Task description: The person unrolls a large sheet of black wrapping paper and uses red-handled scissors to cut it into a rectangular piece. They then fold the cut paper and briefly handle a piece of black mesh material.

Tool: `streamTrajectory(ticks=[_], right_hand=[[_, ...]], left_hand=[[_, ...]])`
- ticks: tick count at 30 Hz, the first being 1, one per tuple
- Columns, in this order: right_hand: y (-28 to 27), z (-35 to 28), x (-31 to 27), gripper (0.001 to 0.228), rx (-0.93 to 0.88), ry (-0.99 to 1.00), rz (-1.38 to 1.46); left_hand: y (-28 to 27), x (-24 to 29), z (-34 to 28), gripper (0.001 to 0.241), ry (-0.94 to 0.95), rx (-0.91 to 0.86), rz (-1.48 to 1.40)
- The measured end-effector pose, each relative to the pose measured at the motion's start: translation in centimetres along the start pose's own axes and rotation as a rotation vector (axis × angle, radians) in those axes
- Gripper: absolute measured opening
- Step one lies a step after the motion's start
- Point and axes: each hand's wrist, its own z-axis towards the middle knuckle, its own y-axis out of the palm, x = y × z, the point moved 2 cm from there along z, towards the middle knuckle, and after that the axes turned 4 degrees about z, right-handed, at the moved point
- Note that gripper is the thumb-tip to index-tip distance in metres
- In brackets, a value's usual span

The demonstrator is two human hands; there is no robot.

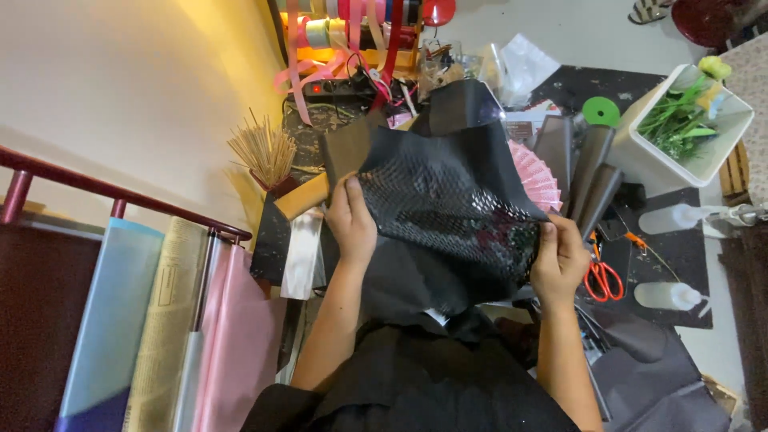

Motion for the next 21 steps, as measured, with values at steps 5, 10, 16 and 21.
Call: streamTrajectory(ticks=[5, 10, 16, 21], right_hand=[[-2.7, -2.5, 1.8, 0.064, -0.479, 0.333, 0.687], [-5.9, -3.0, 1.8, 0.04, -0.322, 0.227, 0.466], [-11.1, -6.6, -0.7, 0.027, -0.101, -0.059, -0.069], [-13.9, -4.9, -3.8, 0.033, 0.039, 0.109, -0.071]], left_hand=[[-0.1, 3.5, -5.0, 0.02, 0.26, -0.31, -0.107], [0.5, 6.8, -9.1, 0.017, 0.398, -0.506, -0.31], [-1.6, 7.2, -13.9, 0.018, 0.562, -0.376, -0.134], [-2.9, 11.0, -13.8, 0.042, 0.437, -0.202, 0.033]])
